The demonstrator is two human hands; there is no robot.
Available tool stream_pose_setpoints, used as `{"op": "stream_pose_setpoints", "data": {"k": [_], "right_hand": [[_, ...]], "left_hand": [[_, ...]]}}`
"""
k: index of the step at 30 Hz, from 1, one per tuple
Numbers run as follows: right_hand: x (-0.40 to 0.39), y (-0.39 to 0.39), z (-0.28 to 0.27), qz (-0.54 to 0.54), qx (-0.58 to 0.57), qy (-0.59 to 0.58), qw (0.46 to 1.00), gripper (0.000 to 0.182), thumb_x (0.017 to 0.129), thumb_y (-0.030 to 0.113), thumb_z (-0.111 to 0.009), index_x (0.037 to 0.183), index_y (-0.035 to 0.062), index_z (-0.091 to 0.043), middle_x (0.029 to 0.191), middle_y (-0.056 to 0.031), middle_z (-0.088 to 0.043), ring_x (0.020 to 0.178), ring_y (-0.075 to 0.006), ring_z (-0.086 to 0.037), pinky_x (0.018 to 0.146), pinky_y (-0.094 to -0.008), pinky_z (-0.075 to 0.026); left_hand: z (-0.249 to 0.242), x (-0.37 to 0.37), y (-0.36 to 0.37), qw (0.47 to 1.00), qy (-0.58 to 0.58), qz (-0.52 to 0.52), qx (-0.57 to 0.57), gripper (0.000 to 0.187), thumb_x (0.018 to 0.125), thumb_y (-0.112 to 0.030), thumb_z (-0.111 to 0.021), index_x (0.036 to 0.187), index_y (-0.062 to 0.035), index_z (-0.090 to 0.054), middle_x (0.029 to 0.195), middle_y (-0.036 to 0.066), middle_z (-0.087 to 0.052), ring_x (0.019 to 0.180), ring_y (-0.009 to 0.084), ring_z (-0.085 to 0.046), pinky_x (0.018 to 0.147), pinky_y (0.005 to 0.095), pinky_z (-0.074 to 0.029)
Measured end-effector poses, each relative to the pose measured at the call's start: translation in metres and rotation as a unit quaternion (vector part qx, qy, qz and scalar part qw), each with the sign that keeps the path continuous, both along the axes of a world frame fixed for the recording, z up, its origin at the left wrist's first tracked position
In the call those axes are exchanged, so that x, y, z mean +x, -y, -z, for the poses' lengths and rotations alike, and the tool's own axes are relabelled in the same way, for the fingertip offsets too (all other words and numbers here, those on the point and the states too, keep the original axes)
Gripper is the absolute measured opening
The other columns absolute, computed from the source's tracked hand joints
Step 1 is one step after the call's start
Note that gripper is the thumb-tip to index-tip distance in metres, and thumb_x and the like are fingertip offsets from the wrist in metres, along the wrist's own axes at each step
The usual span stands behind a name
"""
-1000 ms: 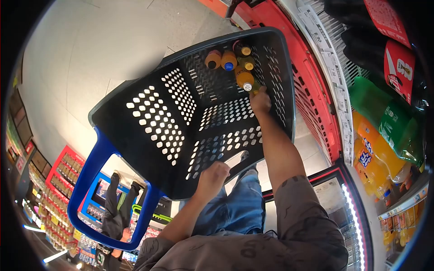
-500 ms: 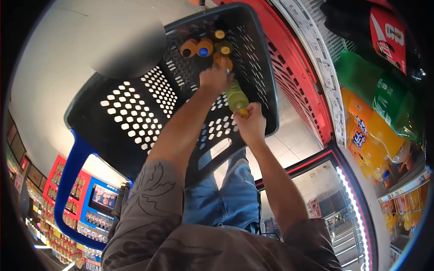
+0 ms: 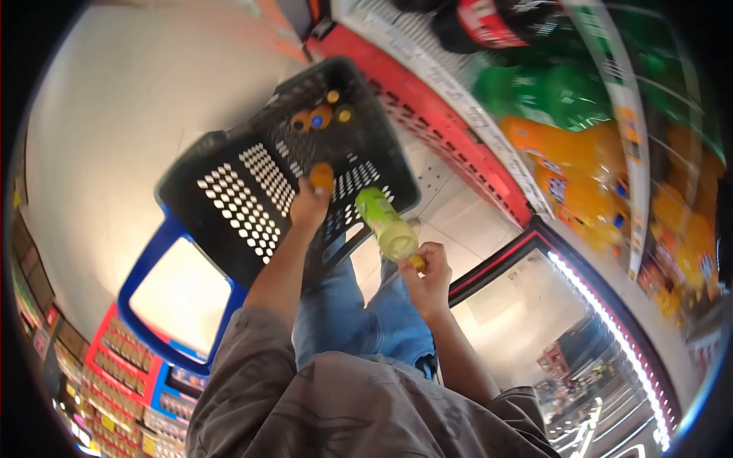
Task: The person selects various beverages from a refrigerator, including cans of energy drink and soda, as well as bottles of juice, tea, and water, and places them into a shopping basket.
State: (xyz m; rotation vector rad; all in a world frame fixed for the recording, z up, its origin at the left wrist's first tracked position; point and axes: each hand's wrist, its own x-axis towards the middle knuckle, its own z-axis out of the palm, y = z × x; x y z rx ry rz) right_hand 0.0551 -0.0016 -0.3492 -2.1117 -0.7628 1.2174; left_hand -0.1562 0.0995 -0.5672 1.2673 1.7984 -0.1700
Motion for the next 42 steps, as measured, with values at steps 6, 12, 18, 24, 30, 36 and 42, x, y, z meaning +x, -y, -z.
{"op": "stream_pose_setpoints", "data": {"k": [6,12,18,24,30,36,42], "right_hand": [[0.035,0.017,-0.14,0.03,0.084,0.027,0.996,0.029,0.079,0.005,-0.07,0.104,0.0027,-0.056,0.072,-0.0102,-0.065,0.062,-0.0136,-0.063,0.059,-0.0284,-0.05],[0.083,0.051,-0.246,0.189,0.183,-0.061,0.963,0.019,0.086,0.0,-0.059,0.104,0.0007,-0.054,0.076,-0.0047,-0.059,0.056,-0.0089,-0.058,0.05,-0.0228,-0.046],[0.137,0.075,-0.314,0.297,0.331,-0.056,0.894,0.014,0.087,0.008,-0.059,0.099,0.0027,-0.054,0.073,-0.0048,-0.058,0.049,-0.0103,-0.055,0.044,-0.0236,-0.042],[0.202,0.093,-0.355,0.432,0.429,0.017,0.793,0.01,0.091,0.012,-0.057,0.095,0.0031,-0.054,0.071,-0.0055,-0.057,0.046,-0.0111,-0.052,0.041,-0.0241,-0.04],[0.285,0.078,-0.369,0.434,0.432,0.2,0.765,0.018,0.09,0.02,-0.063,0.098,0.0034,-0.059,0.073,-0.0078,-0.062,0.053,-0.0167,-0.06,0.049,-0.0278,-0.047],[0.381,0.029,-0.355,0.307,0.253,0.43,0.81,0.035,0.08,0.034,-0.066,0.102,0.0072,-0.068,0.094,-0.0185,-0.07,0.085,-0.038,-0.068,0.078,-0.042,-0.053],[0.428,-0.031,-0.322,0.249,0.103,0.525,0.808,0.05,0.083,0.049,-0.061,0.084,-0.0001,-0.073,0.085,-0.0254,-0.07,0.083,-0.042,-0.069,0.077,-0.0494,-0.056]], "left_hand": [[-0.146,-0.025,0.039,0.995,0.067,-0.029,0.063,0.046,0.084,-0.04,-0.061,0.106,-0.0018,-0.049,0.099,0.025,-0.066,0.093,0.0418,-0.066,0.081,0.046,-0.051],[-0.18,-0.029,0.053,0.974,0.206,-0.027,0.088,0.038,0.086,-0.031,-0.065,0.1,-0.0023,-0.045,0.078,0.012,-0.058,0.068,0.0245,-0.062,0.065,0.0363,-0.05],[-0.224,0.027,0.038,0.934,0.336,-0.098,0.077,0.029,0.089,-0.022,-0.065,0.097,-0.0053,-0.043,0.081,0.005,-0.048,0.056,0.0112,-0.053,0.051,0.0231,-0.046],[-0.293,0.091,0.039,0.914,0.384,-0.109,0.078,0.024,0.091,-0.021,-0.063,0.096,-0.0068,-0.045,0.081,0.005,-0.052,0.056,0.0111,-0.055,0.053,0.023,-0.048],[-0.332,0.121,0.032,0.895,0.432,-0.087,0.062,0.02,0.091,-0.02,-0.063,0.093,-0.0085,-0.046,0.079,0.004,-0.052,0.054,0.0104,-0.053,0.053,0.0224,-0.047],[-0.359,0.126,0.039,0.891,0.443,-0.076,0.067,0.02,0.09,-0.018,-0.063,0.091,-0.0086,-0.045,0.07,0.003,-0.05,0.052,0.0093,-0.051,0.052,0.0223,-0.043],[-0.377,0.113,0.039,0.902,0.418,-0.006,0.11,0.023,0.088,-0.015,-0.065,0.09,-0.0084,-0.043,0.067,0.002,-0.051,0.05,0.0072,-0.049,0.047,0.0212,-0.04]]}}
